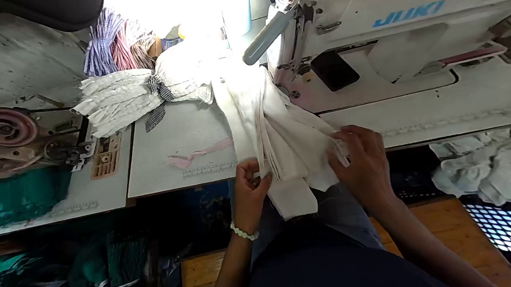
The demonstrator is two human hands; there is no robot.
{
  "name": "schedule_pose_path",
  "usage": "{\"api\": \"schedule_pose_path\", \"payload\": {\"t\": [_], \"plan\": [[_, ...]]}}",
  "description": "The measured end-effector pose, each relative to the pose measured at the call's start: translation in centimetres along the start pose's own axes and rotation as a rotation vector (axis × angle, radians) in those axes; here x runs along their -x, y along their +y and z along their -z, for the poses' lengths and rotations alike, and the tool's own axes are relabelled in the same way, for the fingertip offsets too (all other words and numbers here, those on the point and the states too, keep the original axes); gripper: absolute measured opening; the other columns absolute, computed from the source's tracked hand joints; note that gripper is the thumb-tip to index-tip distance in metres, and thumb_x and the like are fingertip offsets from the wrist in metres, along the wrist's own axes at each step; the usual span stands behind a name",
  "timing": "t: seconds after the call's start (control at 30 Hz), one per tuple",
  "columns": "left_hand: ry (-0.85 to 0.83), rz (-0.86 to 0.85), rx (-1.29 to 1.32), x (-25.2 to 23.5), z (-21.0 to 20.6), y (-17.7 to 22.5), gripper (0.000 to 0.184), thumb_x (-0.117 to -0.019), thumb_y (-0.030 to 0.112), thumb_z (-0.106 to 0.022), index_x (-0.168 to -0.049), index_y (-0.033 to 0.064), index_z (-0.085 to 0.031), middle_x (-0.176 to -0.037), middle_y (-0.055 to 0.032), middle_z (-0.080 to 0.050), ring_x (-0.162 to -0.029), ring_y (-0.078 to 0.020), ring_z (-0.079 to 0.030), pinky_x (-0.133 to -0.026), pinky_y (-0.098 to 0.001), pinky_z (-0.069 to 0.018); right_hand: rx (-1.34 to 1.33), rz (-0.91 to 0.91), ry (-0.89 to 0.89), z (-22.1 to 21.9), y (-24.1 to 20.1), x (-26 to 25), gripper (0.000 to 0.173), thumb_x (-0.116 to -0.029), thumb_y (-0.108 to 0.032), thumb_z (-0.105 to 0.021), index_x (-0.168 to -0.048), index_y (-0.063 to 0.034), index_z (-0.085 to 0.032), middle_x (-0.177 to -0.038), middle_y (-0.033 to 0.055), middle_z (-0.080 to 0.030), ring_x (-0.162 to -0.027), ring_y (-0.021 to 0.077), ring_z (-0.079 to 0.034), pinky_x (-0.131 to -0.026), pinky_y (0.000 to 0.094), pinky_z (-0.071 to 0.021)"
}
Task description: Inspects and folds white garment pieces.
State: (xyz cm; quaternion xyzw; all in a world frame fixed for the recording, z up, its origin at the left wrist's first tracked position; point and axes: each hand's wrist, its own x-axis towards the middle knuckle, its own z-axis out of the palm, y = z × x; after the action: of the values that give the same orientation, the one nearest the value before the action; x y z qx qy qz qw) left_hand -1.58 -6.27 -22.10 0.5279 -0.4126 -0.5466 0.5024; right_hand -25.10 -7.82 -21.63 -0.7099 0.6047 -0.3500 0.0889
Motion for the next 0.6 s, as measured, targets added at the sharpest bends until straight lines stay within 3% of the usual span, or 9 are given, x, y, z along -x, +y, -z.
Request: {"api": "schedule_pose_path", "payload": {"t": [0.1,0.17,0.2,0.27,0.33,0.4,0.43,0.6], "plan": [[0.038,0.008,-0.017,-0.3,-0.4,0.0,0.035,-0.093,0.002,-0.067,-0.123,-0.0048,-0.05,-0.105,-0.0083,-0.068,-0.092,-0.0101,-0.069,-0.078,-0.0264,-0.0592,-0.103,0.225,-0.112,-1.6,-3.1,0.2,0.049,-0.0937,-0.035,-0.07,-0.126,0.0006,-0.066,-0.122,0.0233,-0.067,-0.11,0.0412,-0.065,-0.091,0.0557,-0.0551],[0.053,0.01,-0.026,-0.4,-0.4,-0.2,0.025,-0.0959,0.003,-0.064,-0.118,-0.0042,-0.055,-0.099,-0.0062,-0.069,-0.085,-0.0085,-0.068,-0.074,-0.025,-0.0585,-0.091,0.327,-0.147,-3.7,-4.5,-0.4,0.05,-0.0904,-0.032,-0.073,-0.129,-0.0017,-0.066,-0.117,0.019,-0.07,-0.104,0.0375,-0.068,-0.083,0.0483,-0.0591],[0.065,0.018,-0.012,-0.5,-0.5,-0.3,0.02,-0.0973,0.003,-0.063,-0.115,-0.0036,-0.056,-0.096,-0.0056,-0.069,-0.083,-0.0086,-0.069,-0.072,-0.0251,-0.0587,-0.077,0.344,-0.096,-4.6,-4.4,-0.8,0.043,-0.0888,-0.024,-0.071,-0.126,-0.0007,-0.068,-0.11,0.0183,-0.072,-0.096,0.037,-0.069,-0.076,0.0463,-0.0595],[0.1,0.032,0.047,-0.5,-0.6,-0.6,0.015,-0.0997,0.001,-0.058,-0.114,-0.003,-0.054,-0.094,-0.0055,-0.069,-0.081,-0.0091,-0.069,-0.072,-0.0257,-0.0592,-0.121,0.213,-0.006,-4.9,-3.5,-1.7,0.031,-0.0927,-0.008,-0.063,-0.12,0.0036,-0.07,-0.1,0.0196,-0.073,-0.085,0.0338,-0.073,-0.071,0.0463,-0.061],[0.137,0.044,0.132,-0.2,-0.6,-0.8,0.016,-0.1034,0.0,-0.049,-0.119,-0.0024,-0.048,-0.096,-0.006,-0.067,-0.084,-0.0099,-0.069,-0.076,-0.0282,-0.0604,-0.288,-0.098,-0.011,-3.2,-2.1,-2.7,0.036,-0.0962,-0.005,-0.06,-0.131,0.0048,-0.062,-0.097,0.0202,-0.072,-0.075,0.0285,-0.069,-0.067,0.0461,-0.0574],[0.172,0.06,0.2,0.2,-0.6,-0.7,0.017,-0.1052,0.002,-0.041,-0.122,-0.0008,-0.044,-0.098,-0.0057,-0.065,-0.085,-0.0096,-0.069,-0.077,-0.029,-0.0609,-0.442,-0.365,-0.081,-2.2,0.1,-3.5,0.047,-0.0968,-0.005,-0.061,-0.142,-0.0026,-0.049,-0.094,0.0142,-0.068,-0.073,0.0193,-0.063,-0.067,0.0393,-0.0548],[0.182,0.069,0.225,0.3,-0.5,-0.7,0.019,-0.1047,0.003,-0.039,-0.122,-0.0004,-0.044,-0.098,-0.0052,-0.065,-0.085,-0.0093,-0.069,-0.077,-0.0289,-0.061,-0.487,-0.434,-0.11,-2.2,0.9,-3.6,0.048,-0.0968,-0.004,-0.062,-0.143,-0.0047,-0.049,-0.095,0.013,-0.067,-0.073,0.0169,-0.062,-0.067,0.0371,-0.0543],[0.163,0.097,0.267,0.0,-0.2,-0.1,0.023,-0.1031,0.002,-0.037,-0.125,0.0006,-0.044,-0.098,-0.0045,-0.066,-0.086,-0.0093,-0.07,-0.077,-0.0279,-0.0612,-0.421,-0.359,-0.126,-2.2,0.9,-3.2,0.038,-0.0985,-0.001,-0.057,-0.136,-0.0051,-0.059,-0.093,0.0117,-0.062,-0.071,0.0133,-0.054,-0.065,0.031,-0.0475]]}}
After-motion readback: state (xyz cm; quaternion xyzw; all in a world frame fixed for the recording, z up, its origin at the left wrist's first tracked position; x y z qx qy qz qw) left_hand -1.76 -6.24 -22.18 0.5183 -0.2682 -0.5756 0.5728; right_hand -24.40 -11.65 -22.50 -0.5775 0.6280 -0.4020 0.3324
